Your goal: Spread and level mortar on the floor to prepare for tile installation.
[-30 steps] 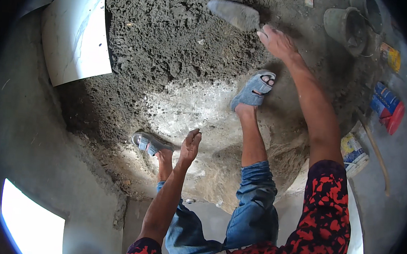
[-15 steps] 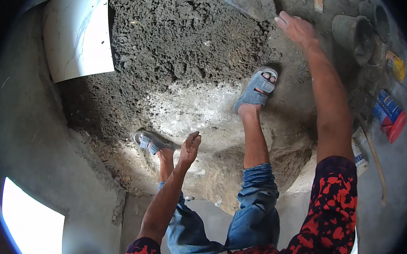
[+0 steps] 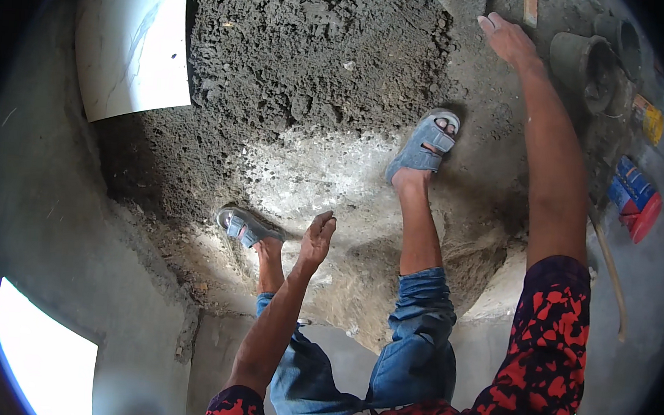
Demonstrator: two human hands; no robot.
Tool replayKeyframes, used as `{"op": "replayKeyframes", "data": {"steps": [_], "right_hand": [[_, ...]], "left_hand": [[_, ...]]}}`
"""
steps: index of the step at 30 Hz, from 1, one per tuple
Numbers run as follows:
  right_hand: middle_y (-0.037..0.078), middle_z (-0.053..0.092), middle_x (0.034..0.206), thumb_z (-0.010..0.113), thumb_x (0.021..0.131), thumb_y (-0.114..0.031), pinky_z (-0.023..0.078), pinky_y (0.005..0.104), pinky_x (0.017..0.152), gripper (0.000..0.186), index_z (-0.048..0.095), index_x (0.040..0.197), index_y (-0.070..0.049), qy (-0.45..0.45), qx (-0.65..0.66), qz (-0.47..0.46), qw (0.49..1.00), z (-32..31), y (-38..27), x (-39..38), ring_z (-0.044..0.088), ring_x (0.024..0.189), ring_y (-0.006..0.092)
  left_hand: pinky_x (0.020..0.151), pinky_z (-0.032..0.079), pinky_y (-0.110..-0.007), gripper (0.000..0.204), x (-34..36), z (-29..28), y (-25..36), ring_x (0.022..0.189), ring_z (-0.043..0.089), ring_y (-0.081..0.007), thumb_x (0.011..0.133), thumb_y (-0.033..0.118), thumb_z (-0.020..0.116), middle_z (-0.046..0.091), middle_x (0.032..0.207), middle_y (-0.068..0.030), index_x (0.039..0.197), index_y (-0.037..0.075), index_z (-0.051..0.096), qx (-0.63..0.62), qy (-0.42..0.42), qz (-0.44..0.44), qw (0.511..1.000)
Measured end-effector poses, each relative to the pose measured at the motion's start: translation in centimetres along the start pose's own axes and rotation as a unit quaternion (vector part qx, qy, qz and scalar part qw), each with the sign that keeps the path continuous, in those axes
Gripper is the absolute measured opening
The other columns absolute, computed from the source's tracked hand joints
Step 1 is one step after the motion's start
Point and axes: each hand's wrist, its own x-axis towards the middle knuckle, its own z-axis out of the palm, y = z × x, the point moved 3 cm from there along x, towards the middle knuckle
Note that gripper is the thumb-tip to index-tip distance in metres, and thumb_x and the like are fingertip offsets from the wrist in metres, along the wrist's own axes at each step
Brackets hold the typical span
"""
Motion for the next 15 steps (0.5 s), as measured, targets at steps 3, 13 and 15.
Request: {"op": "replayKeyframes", "data": {"steps": [3,13,15], "right_hand": [[0.018,0.062,0.105,0.036,0.091,-0.054,0.047,0.0454,0.080,0.061,0.041,0.133,-0.010,-0.074,0.094,-0.014,0.993,0.2,-0.3,-0.4,0.060,0.094,0.0360],[0.011,0.062,0.091,0.039,0.092,-0.052,0.044,0.0312,0.053,0.054,0.051,0.115,-0.004,-0.224,0.408,0.116,0.878,3.2,-14.3,-8.5,0.048,0.058,0.0134],[0.023,0.061,0.099,0.042,0.089,-0.054,0.049,0.0422,0.070,0.058,0.051,0.114,-0.003,-0.235,0.270,0.004,0.934,5.4,-14.5,-10.3,0.061,0.080,0.0309]], "left_hand": [[0.087,0.043,-0.033,0.054,0.4,-0.1,-0.2,0.102,0.056,-0.0203,0.092,0.038,0.049,0.057,0.116,-0.0136,0.129,0.000,0.044,0.008,-0.004,0.011,1.000],[0.086,0.043,-0.032,0.055,0.3,0.2,-0.6,0.102,0.055,-0.0193,0.091,0.039,0.049,0.056,0.115,-0.0133,0.129,-0.001,0.044,-0.029,-0.004,0.002,1.000],[0.086,0.043,-0.032,0.054,0.0,-0.8,-0.7,0.101,0.055,-0.0194,0.091,0.038,0.050,0.056,0.115,-0.0134,0.129,-0.001,0.044,-0.007,0.004,0.004,1.000]]}}
